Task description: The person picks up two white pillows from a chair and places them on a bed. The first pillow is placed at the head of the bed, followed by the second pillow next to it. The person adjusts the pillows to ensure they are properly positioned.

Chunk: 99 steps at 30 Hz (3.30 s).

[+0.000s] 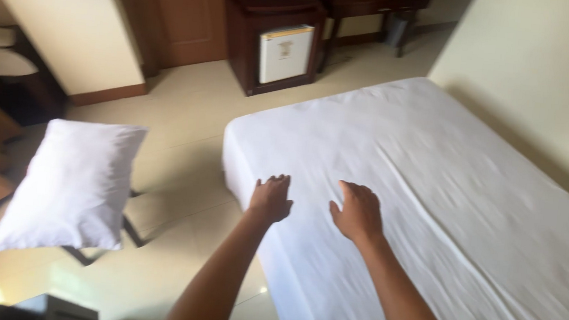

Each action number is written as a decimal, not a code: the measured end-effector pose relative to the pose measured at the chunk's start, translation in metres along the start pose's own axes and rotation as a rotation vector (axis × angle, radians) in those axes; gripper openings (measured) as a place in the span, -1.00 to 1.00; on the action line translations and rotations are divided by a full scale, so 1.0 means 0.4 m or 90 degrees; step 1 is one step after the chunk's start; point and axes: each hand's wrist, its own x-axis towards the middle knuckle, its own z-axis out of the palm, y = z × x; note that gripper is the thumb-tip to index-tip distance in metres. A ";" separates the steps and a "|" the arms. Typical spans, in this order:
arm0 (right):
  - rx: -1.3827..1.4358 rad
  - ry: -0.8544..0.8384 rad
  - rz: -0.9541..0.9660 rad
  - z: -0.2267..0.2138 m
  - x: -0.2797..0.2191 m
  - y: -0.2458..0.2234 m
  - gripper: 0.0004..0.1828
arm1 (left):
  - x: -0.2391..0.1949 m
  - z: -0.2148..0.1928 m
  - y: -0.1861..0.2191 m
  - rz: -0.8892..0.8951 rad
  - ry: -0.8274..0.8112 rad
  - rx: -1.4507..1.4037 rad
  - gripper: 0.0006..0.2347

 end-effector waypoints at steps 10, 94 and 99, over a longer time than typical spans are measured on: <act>-0.019 -0.136 0.012 0.091 0.147 -0.200 -0.33 | -0.016 -0.128 -0.209 -0.085 0.017 0.022 -0.46; 0.031 -0.392 -0.584 0.879 1.237 -1.196 -0.25 | 0.173 -0.275 -1.413 -0.700 0.149 -0.075 -0.62; 0.059 -0.387 -0.640 0.931 1.220 -1.335 -0.25 | 0.098 -0.270 -1.521 -0.733 0.155 -0.073 -0.55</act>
